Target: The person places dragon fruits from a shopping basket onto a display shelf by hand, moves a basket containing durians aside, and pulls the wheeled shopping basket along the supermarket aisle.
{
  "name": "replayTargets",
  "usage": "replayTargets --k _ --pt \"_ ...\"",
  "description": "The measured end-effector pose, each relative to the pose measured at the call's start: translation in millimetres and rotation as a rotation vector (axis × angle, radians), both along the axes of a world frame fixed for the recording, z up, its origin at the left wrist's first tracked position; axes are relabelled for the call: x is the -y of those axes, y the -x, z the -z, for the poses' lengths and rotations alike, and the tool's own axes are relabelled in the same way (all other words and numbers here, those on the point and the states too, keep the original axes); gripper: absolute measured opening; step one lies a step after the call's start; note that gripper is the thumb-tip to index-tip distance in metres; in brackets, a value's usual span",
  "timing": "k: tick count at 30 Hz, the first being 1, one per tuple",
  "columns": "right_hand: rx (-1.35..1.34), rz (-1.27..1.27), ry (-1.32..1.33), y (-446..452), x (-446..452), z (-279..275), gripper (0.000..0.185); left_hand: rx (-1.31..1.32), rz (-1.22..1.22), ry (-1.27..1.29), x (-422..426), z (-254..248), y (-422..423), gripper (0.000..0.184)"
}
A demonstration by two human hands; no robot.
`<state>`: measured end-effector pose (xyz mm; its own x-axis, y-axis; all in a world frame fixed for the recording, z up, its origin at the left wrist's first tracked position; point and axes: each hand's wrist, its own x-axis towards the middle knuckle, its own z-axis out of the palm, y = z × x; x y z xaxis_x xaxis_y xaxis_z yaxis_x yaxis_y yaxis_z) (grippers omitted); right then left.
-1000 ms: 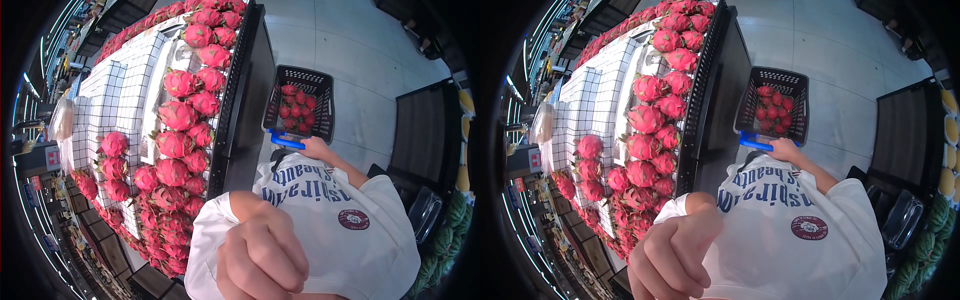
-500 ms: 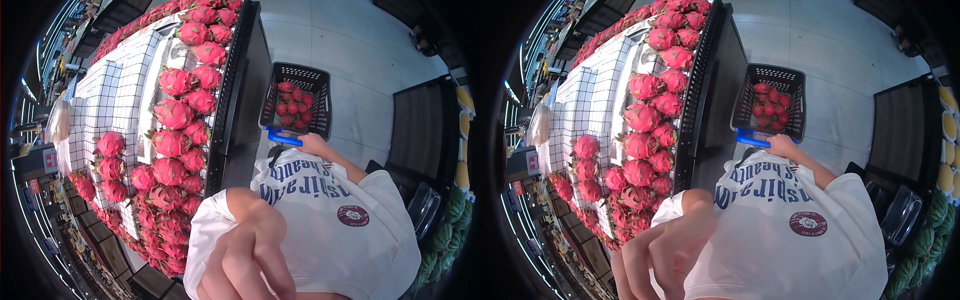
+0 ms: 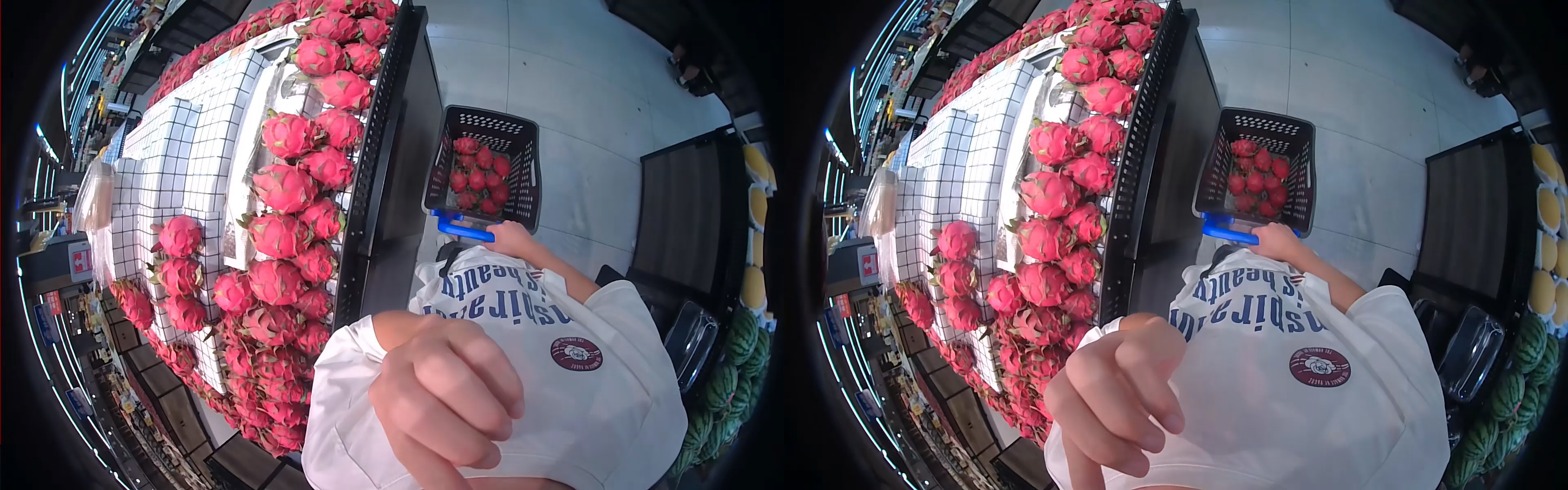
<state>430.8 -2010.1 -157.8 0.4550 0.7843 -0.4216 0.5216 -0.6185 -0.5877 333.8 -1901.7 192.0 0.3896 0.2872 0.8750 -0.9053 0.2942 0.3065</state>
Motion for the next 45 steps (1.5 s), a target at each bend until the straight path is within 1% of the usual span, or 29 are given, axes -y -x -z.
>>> replayTargets --k 1,2,6,8,9,11,12,13,14,15,16,18,19,21,22,24,25,26,27,28,29,30,32,33,34,35,37,41,45 --pt "-0.003 0.003 0.006 0.1 -0.3 -1.1 0.032 -0.034 0.128 -0.081 -4.8 1.9 -1.0 0.028" --pt "-0.006 0.006 0.012 0.1 -0.5 -1.8 0.032 -0.055 0.153 -0.069 -4.6 5.7 2.0 0.041" --pt "0.005 0.008 0.008 0.0 0.3 3.5 0.032 -0.027 0.125 -0.034 3.5 3.5 0.6 0.045" --pt "0.043 -0.018 -0.019 1.5 1.2 6.3 0.031 0.014 0.022 -0.043 8.2 5.5 -0.7 0.048" --pt "0.030 -0.009 -0.009 4.0 3.4 8.6 0.031 0.001 0.030 -0.033 9.4 6.5 -0.1 0.048" --pt "0.036 -0.001 -0.062 2.3 3.0 11.4 0.029 -0.050 -0.002 -0.111 7.1 7.3 -0.8 0.047" --pt "0.040 -0.016 -0.036 1.6 2.1 5.8 0.029 -0.090 0.007 -0.166 2.7 10.1 3.8 0.044" --pt "0.041 -0.010 -0.035 1.8 2.0 2.9 0.029 -0.089 0.013 -0.166 4.7 11.2 3.0 0.044" --pt "0.043 -0.004 -0.039 2.3 2.0 0.8 0.029 -0.028 -0.001 -0.098 8.8 12.7 1.6 0.025" --pt "0.046 0.002 -0.043 2.9 2.5 0.0 0.029 0.032 -0.017 -0.030 12.9 14.1 0.1 0.022" --pt "0.045 0.004 -0.042 3.0 2.9 1.6 0.029 0.031 -0.015 -0.029 16.9 15.2 -1.6 0.022" --pt "0.043 0.009 -0.044 2.7 2.0 2.9 0.029 0.134 -0.093 -0.034 23.3 17.5 -5.4 0.029" --pt "0.039 0.010 -0.042 3.7 2.5 1.1 0.029 0.130 -0.092 -0.031 24.6 19.6 -5.8 0.029" --pt "0.036 0.031 -0.034 4.2 1.6 -4.1 0.028 0.126 -0.174 -0.160 24.6 27.5 -7.3 0.034" --pt "0.032 0.034 -0.030 4.3 1.2 -3.8 0.028 0.122 -0.171 -0.156 20.5 32.7 -10.7 0.034" --pt "0.037 0.001 -0.014 3.7 1.7 -4.6 0.030 0.111 -0.489 -0.597 6.3 50.9 -24.8 0.038" --pt "0.033 0.003 -0.007 4.9 3.1 -6.6 0.030 0.035 -0.659 -0.782 -0.5 69.7 -34.7 0.038" --pt "-0.030 0.056 -0.162 5.4 4.0 -13.6 0.037 -0.031 -0.660 -1.039 -21.2 81.4 -51.2 0.038" --pt "-0.093 0.108 -0.318 5.3 5.7 -16.8 0.045 -0.192 -0.702 -1.177 -30.9 101.9 -65.8 0.041" --pt "-0.039 -0.027 -0.036 2.6 1.9 2.3 0.044 -0.245 -0.774 -1.262 -50.1 134.4 -84.9 0.043" --pt "-0.083 -0.046 -0.038 -0.6 4.2 -5.6 0.052 -0.414 -0.748 -1.318 -69.7 161.1 -92.9 0.037" --pt "-0.083 -0.060 -0.026 -1.1 4.4 -12.0 0.054 -0.529 -0.763 -1.380 -90.7 187.8 -96.5 0.036" --pt "-0.084 -0.076 -0.016 -0.9 5.5 -11.8 0.057 -0.707 -0.826 -1.502 -129.8 237.2 -93.4 0.040" --pt "-0.133 -0.067 -0.021 -1.3 6.6 -7.2 0.057 -0.801 -0.839 -1.603 -147.7 258.3 -90.1 0.046" --pt "-0.183 -0.058 -0.027 -2.0 7.2 -3.4 0.058 -0.836 -0.874 -1.660 -160.6 271.7 -86.7 0.048" --pt "-0.186 -0.058 -0.026 -2.5 7.1 -2.8 0.058 -0.871 -0.907 -1.717 -171.7 280.3 -85.0 0.050" --pt "-0.261 -0.061 -0.017 -1.0 9.4 -1.2 0.059 -0.888 -0.914 -1.744 -189.7 289.4 -87.3 0.052" --pt "-0.330 -0.055 -0.004 11.8 18.6 1.4 0.060 -0.910 -1.013 -1.802 -214.0 302.2 -100.2 0.055" --pt "-0.307 -0.086 -0.045 27.5 28.3 2.2 0.061 -0.935 -1.054 -2.012 -224.3 303.4 -114.5 0.058"
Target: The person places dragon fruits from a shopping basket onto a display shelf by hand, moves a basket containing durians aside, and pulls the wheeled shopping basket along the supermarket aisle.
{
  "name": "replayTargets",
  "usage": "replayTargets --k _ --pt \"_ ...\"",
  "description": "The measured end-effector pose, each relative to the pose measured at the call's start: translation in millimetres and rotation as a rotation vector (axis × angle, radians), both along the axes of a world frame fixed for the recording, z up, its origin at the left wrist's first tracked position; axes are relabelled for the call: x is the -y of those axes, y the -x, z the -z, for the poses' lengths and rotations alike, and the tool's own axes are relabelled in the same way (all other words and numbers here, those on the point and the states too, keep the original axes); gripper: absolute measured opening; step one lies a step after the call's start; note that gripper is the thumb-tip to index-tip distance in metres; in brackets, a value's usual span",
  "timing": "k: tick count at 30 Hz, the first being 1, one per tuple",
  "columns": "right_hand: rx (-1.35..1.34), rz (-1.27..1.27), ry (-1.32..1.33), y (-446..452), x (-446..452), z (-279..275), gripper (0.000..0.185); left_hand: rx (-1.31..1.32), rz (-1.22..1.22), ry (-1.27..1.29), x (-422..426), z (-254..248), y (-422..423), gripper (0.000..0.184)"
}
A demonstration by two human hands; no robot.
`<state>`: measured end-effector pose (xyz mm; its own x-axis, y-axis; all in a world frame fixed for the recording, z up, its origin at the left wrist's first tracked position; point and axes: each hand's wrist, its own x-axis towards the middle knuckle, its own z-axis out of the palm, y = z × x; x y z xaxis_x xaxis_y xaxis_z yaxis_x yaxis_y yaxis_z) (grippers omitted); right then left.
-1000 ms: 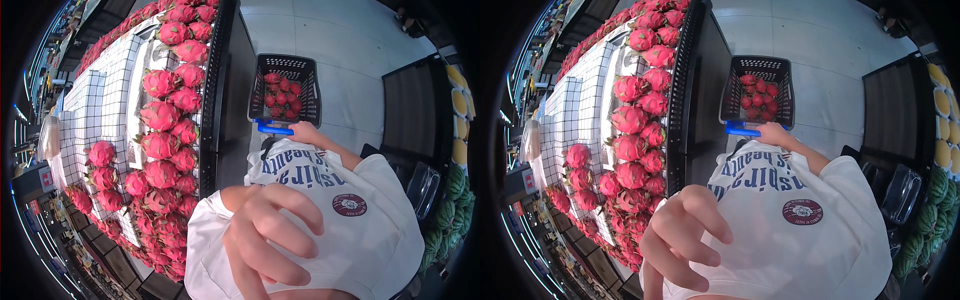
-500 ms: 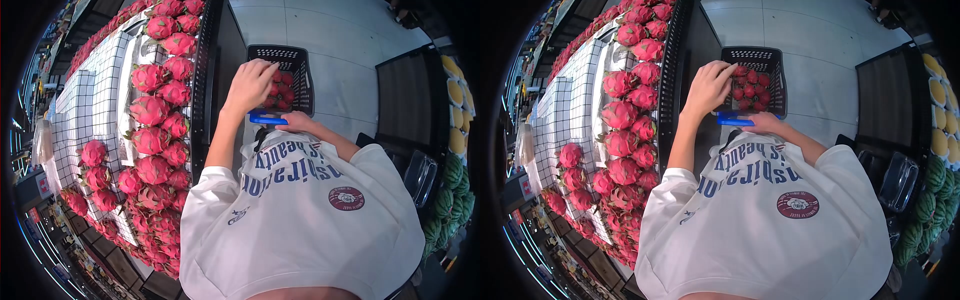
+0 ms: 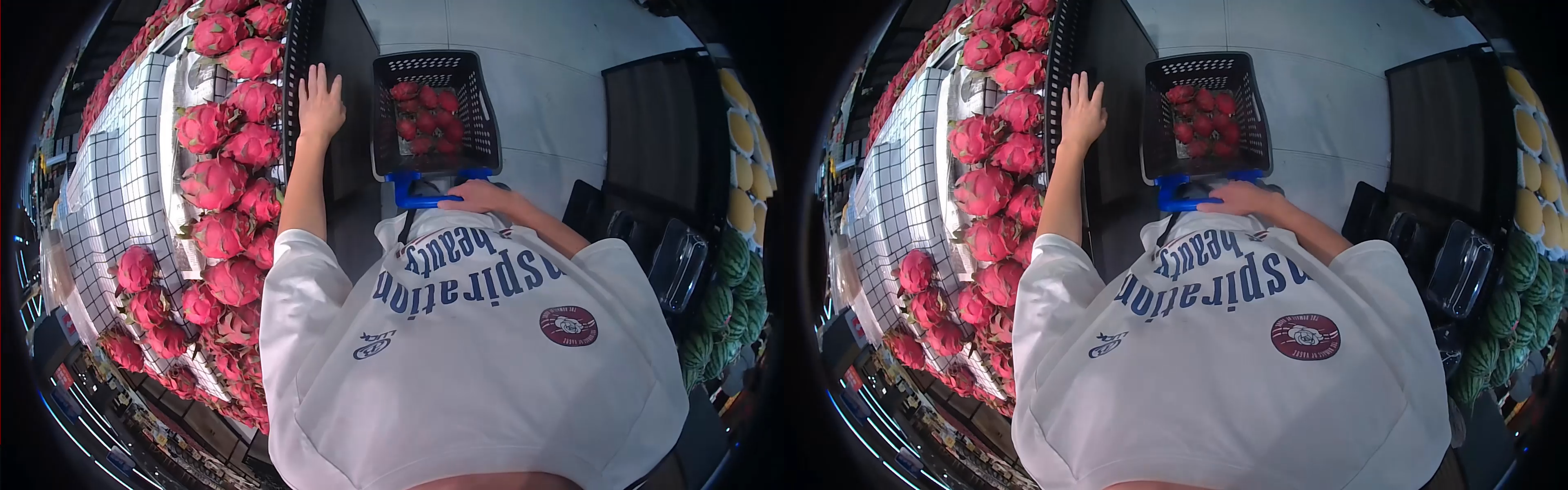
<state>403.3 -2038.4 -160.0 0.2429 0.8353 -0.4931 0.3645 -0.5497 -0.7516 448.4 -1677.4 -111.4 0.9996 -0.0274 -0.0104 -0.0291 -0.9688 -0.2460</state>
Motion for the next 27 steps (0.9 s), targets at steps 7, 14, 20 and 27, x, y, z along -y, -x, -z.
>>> replayTargets --k 7,14,20,27 --pt "-0.352 -0.009 0.166 12.6 9.2 1.8 0.068 -0.019 0.057 0.059 -10.6 28.6 -3.1 0.050" --pt "-0.524 -0.007 0.272 20.2 1.6 43.2 0.057 0.020 0.044 0.097 0.0 22.8 -9.5 0.032" --pt "-0.516 0.095 0.180 -2.1 -9.4 77.6 0.038 -0.044 -0.008 0.177 5.7 20.2 -17.6 0.030" --pt "-0.592 0.074 0.269 -50.4 -40.3 140.0 0.034 -0.114 -0.085 0.240 10.0 15.9 -25.9 0.031"
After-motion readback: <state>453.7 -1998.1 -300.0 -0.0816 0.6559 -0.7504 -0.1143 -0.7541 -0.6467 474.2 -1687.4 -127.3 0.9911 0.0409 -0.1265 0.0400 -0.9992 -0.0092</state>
